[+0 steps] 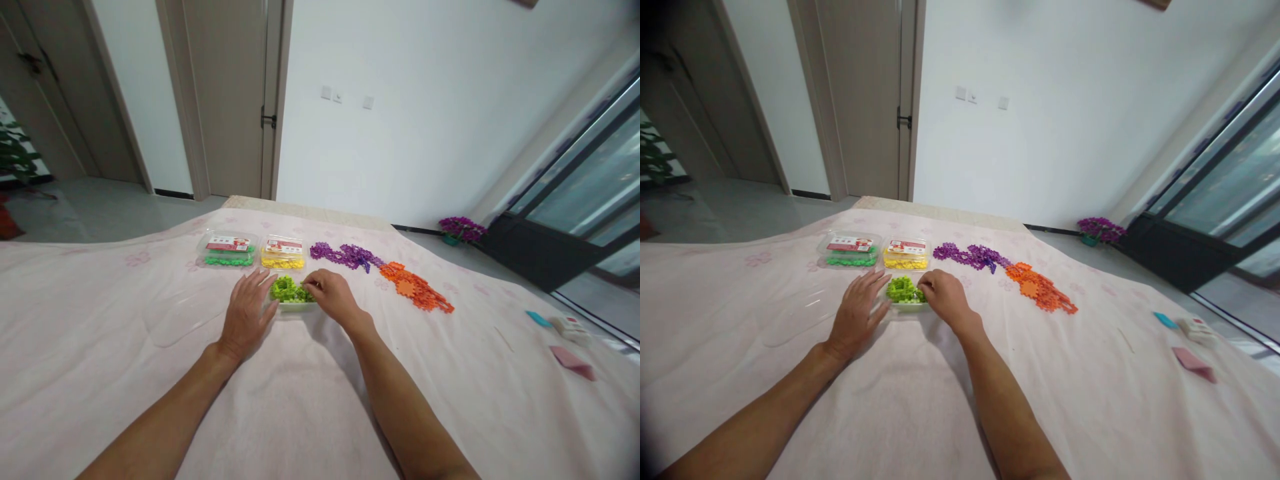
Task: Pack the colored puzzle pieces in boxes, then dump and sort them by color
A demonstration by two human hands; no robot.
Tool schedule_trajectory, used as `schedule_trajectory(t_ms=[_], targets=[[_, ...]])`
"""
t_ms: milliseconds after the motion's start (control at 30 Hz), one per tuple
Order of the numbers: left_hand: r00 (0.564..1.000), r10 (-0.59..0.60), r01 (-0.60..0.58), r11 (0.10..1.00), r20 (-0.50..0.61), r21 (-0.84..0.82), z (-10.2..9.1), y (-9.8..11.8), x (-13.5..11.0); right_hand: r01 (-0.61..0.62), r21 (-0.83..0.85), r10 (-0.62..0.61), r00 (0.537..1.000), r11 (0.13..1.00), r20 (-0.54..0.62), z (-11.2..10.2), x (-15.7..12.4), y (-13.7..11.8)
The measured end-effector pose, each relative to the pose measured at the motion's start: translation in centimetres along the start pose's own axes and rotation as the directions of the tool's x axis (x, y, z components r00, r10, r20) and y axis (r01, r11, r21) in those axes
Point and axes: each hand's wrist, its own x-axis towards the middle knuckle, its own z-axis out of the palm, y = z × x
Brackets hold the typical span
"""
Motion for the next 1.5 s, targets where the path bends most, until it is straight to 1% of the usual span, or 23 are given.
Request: schedule_trajectory(t_ms=[100, 167, 233, 300, 400, 433, 467, 500, 633, 700, 733, 767, 800, 833, 900, 933, 1000, 1100, 1200, 1267, 1367, 1433, 1500], targets=[[0.981, -0.188, 0.179, 0.975, 0.056, 0.129, -1.7, -1.7, 0.6, -0.024, 0.087, 0.031, 0.996, 0.996, -0.078, -0.7, 0.0, 0.6], [0.927, -0.350, 0.315, 0.922, 0.138, 0.226, -3.1, -3.6, 0.8, -0.040, 0.117, 0.052, 0.993, 0.992, -0.105, -1.1, 0.0, 1.1], [0.842, -0.485, 0.413, 0.861, 0.236, 0.296, -4.4, -5.8, 0.7, -0.056, 0.133, 0.071, 0.991, 0.990, -0.115, -1.5, -0.1, 1.6], [0.753, -0.568, 0.445, 0.811, 0.332, 0.380, -5.5, -8.0, 0.2, -0.068, 0.151, 0.085, 0.990, 0.986, -0.109, -1.7, -0.1, 2.0], [0.576, -0.697, 0.477, 0.711, 0.427, 0.516, -6.4, -10.2, -0.6, -0.083, 0.179, 0.102, 0.990, 0.980, -0.101, -1.8, -0.2, 2.4], [0.533, -0.715, 0.473, 0.695, 0.452, 0.541, -6.5, -10.5, -0.8, -0.084, 0.183, 0.103, 0.990, 0.980, -0.100, -1.9, -0.2, 2.4], [0.510, -0.716, 0.462, 0.696, 0.476, 0.550, -6.6, -10.7, -1.0, -0.085, 0.182, 0.104, 0.990, 0.980, -0.100, -2.0, -0.2, 2.5], [0.507, -0.704, 0.446, 0.708, 0.498, 0.547, -6.7, -10.8, -1.0, -0.086, 0.179, 0.105, 0.989, 0.980, -0.100, -2.0, -0.2, 2.5], [0.553, -0.646, 0.411, 0.761, 0.526, 0.502, -7.0, -10.5, -0.7, -0.086, 0.172, 0.102, 0.991, 0.981, -0.087, -2.3, -0.1, 2.5], [0.565, -0.653, 0.453, 0.756, 0.504, 0.472, -7.3, -10.2, -0.3, -0.079, 0.169, 0.094, 0.992, 0.982, -0.083, -2.3, -0.1, 2.6], [0.580, -0.649, 0.478, 0.761, 0.493, 0.439, -7.5, -10.0, 0.0, -0.076, 0.167, 0.091, 0.992, 0.983, -0.085, -2.4, -0.1, 2.7], [0.609, -0.629, 0.493, 0.777, 0.483, 0.391, -7.6, -9.6, 0.4, -0.074, 0.168, 0.090, 0.992, 0.983, -0.091, -2.4, -0.1, 2.7], [0.655, -0.590, 0.487, 0.807, 0.472, 0.333, -7.7, -9.0, 0.8, -0.074, 0.175, 0.092, 0.991, 0.982, -0.098, -2.5, -0.1, 2.7], [0.715, -0.530, 0.456, 0.848, 0.457, 0.269, -7.8, -8.1, 1.2, -0.076, 0.192, 0.098, 0.989, 0.978, -0.108, -2.5, -0.1, 2.7], [0.834, -0.372, 0.330, 0.928, 0.408, 0.172, -7.5, -5.8, 2.3, -0.077, 0.260, 0.110, 0.987, 0.963, -0.118, -2.6, -0.1, 2.6], [0.873, -0.297, 0.261, 0.954, 0.387, 0.145, -7.1, -4.4, 2.9, -0.076, 0.303, 0.115, 0.987, 0.950, -0.113, -2.5, -0.1, 2.4], [0.913, -0.165, 0.133, 0.985, 0.373, 0.111, -6.1, -1.6, 4.0, -0.076, 0.380, 0.119, 0.989, 0.922, -0.090, -2.3, -0.1, 2.2], [0.918, -0.059, 0.017, 0.994, 0.393, 0.110, -4.0, 1.9, 5.3, -0.078, 0.416, 0.115, 0.991, 0.906, -0.065, -1.4, -0.1, 2.1], [0.906, -0.011, -0.047, 0.991, 0.423, 0.126, -2.1, 3.5, 6.3, -0.042, 0.330, 0.075, 0.993, 0.943, -0.088, -0.1, 0.0, 2.7], [0.898, -0.008, -0.052, 0.991, 0.439, 0.124, -1.0, 3.7, 6.7, -0.038, 0.248, 0.064, 0.993, 0.968, -0.099, 0.7, 0.0, 3.3], [0.878, -0.013, -0.049, 0.992, 0.479, 0.118, 0.5, 3.4, 7.1, -0.108, 0.162, 0.128, 0.984, 0.981, -0.121, 1.8, 0.0, 4.6], [0.866, -0.002, -0.053, 0.994, 0.500, 0.096, 1.2, 3.0, 7.2, -0.160, 0.148, 0.180, 0.975, 0.976, -0.134, 2.3, 0.0, 5.4], [0.878, 0.007, -0.034, 0.998, 0.479, 0.047, 1.6, 2.3, 7.0, -0.186, 0.172, 0.208, 0.970, 0.967, -0.124, 2.7, 0.0, 6.0]])
